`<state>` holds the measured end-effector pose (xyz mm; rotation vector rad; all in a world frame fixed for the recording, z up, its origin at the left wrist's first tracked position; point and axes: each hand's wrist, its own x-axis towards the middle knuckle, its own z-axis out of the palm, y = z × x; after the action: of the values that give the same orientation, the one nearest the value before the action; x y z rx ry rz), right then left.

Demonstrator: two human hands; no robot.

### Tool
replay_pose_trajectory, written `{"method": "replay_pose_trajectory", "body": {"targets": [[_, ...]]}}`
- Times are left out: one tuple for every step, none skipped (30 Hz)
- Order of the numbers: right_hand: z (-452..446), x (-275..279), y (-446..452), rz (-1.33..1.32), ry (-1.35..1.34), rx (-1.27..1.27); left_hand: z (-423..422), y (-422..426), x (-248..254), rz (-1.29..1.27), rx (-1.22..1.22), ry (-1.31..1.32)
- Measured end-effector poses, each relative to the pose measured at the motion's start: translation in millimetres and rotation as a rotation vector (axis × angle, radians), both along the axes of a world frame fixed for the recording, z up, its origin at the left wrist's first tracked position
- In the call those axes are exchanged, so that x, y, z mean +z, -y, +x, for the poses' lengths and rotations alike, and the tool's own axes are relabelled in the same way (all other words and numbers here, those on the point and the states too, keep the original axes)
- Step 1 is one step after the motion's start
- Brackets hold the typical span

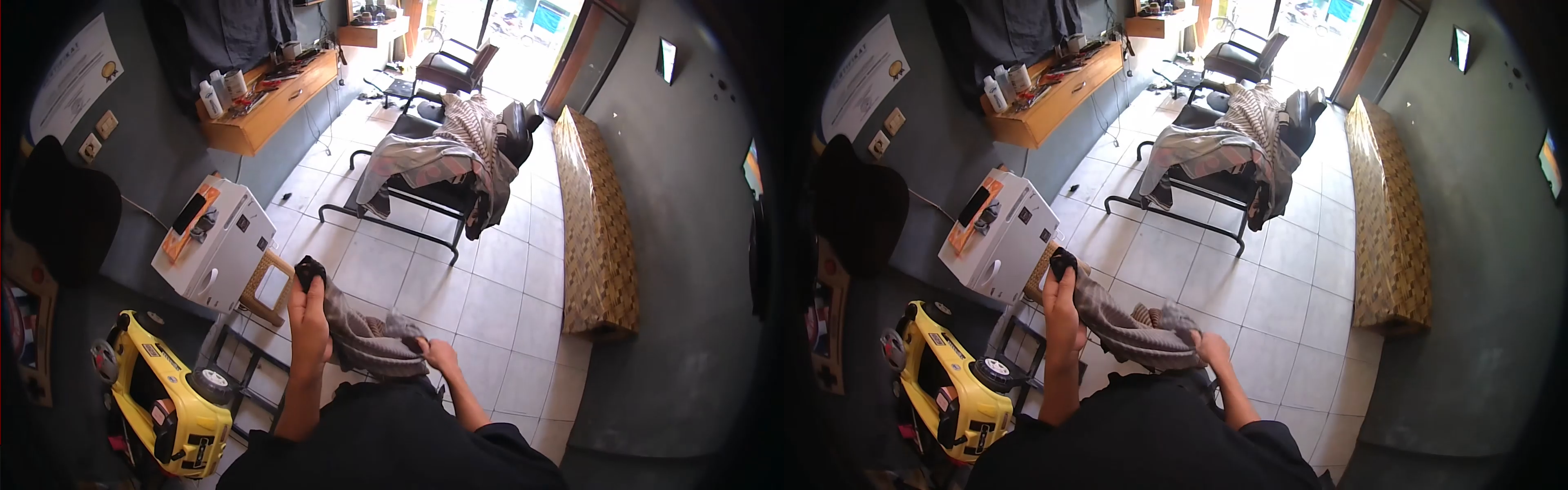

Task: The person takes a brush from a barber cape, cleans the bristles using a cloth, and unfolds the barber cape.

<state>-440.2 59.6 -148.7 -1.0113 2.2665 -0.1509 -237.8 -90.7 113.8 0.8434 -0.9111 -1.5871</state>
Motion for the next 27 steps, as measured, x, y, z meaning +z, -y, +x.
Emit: {"method": "replay_pose_trajectory", "body": {"targets": [[-7, 1, 2, -0.205, 0.132, -0.021, 1, 2, -2, -0.010, -0.029, 0.012], [-13, 1, 5, -0.410, 0.265, -0.042, 2, 2, -3, -0.020, -0.056, 0.024], [-10, 28, 11, -0.428, 0.582, -0.196, 0, 0, -3, -0.033, -0.097, 0.038], [-4, 62, 17, -0.477, 0.748, -0.252, -5, -1, -4, -0.021, -0.098, 0.080], [5, 95, 23, -0.524, 0.914, -0.310, -6, -4, -3, -0.058, -0.161, 0.106], [15, 111, 27, -0.568, 1.080, -0.368, -8, -8, -1, -0.094, -0.225, 0.133], [24, 112, 29, -0.635, 1.235, -0.341, -12, -12, 2, -0.083, -0.270, 0.131], [33, 111, 30, -0.701, 1.389, -0.311, -15, -15, 1, -0.119, -0.298, 0.160], [42, 112, 30, -0.767, 1.543, -0.276, -16, -17, 2, -0.141, -0.343, 0.163], [53, 120, 29, -0.702, 1.496, -0.285, -16, -18, 3, -0.164, -0.387, 0.165], [52, 116, 31, -0.619, 1.299, -0.081, -13, -18, 2, -0.158, -0.397, 0.171], [49, 108, 34, -0.533, 1.095, 0.116, -10, -18, 2, -0.153, -0.406, 0.178], [47, 91, 32, -0.476, 0.784, 0.189, -8, -18, 1, -0.147, -0.415, 0.185], [49, 70, 26, -0.414, 0.473, 0.255, -7, -18, 4, -0.156, -0.378, 0.171], [49, 50, 19, -0.348, 0.164, 0.312, -7, -18, 9, -0.163, -0.344, 0.160], [49, 38, 12, -0.231, 0.111, 0.304, -5, -19, 12, -0.168, -0.313, 0.151], [46, 26, 5, -0.114, 0.055, 0.297, -4, -19, 12, -0.163, -0.317, 0.155], [42, 18, 2, -0.001, -0.007, 0.293, -3, -19, 11, -0.183, -0.334, 0.172], [37, 11, 2, -0.009, 0.000, 0.260, -1, -18, 10, -0.203, -0.348, 0.189], [34, 5, -1, -0.015, 0.010, 0.225, 0, -19, 10, -0.220, -0.363, 0.209], [35, 10, -3, -0.018, 0.022, 0.188, 1, -19, 9, -0.211, -0.372, 0.218], [34, 15, -3, -0.092, 0.053, 0.163, 1, -17, 6, -0.219, -0.386, 0.238], [28, 21, 0, -0.168, 0.082, 0.137, 1, -14, 0, -0.228, -0.401, 0.256], [25, 37, 7, -0.247, 0.111, 0.110, 1, -12, -2, -0.240, -0.417, 0.274], [24, 54, 13, -0.339, 0.339, 0.006, -1, -14, 1, -0.252, -0.418, 0.290], [24, 73, 19, -0.429, 0.567, -0.100, -5, -18, 6, -0.265, -0.419, 0.306], [27, 91, 24, -0.518, 0.795, -0.209, -6, -20, 9, -0.278, -0.420, 0.323]]}}
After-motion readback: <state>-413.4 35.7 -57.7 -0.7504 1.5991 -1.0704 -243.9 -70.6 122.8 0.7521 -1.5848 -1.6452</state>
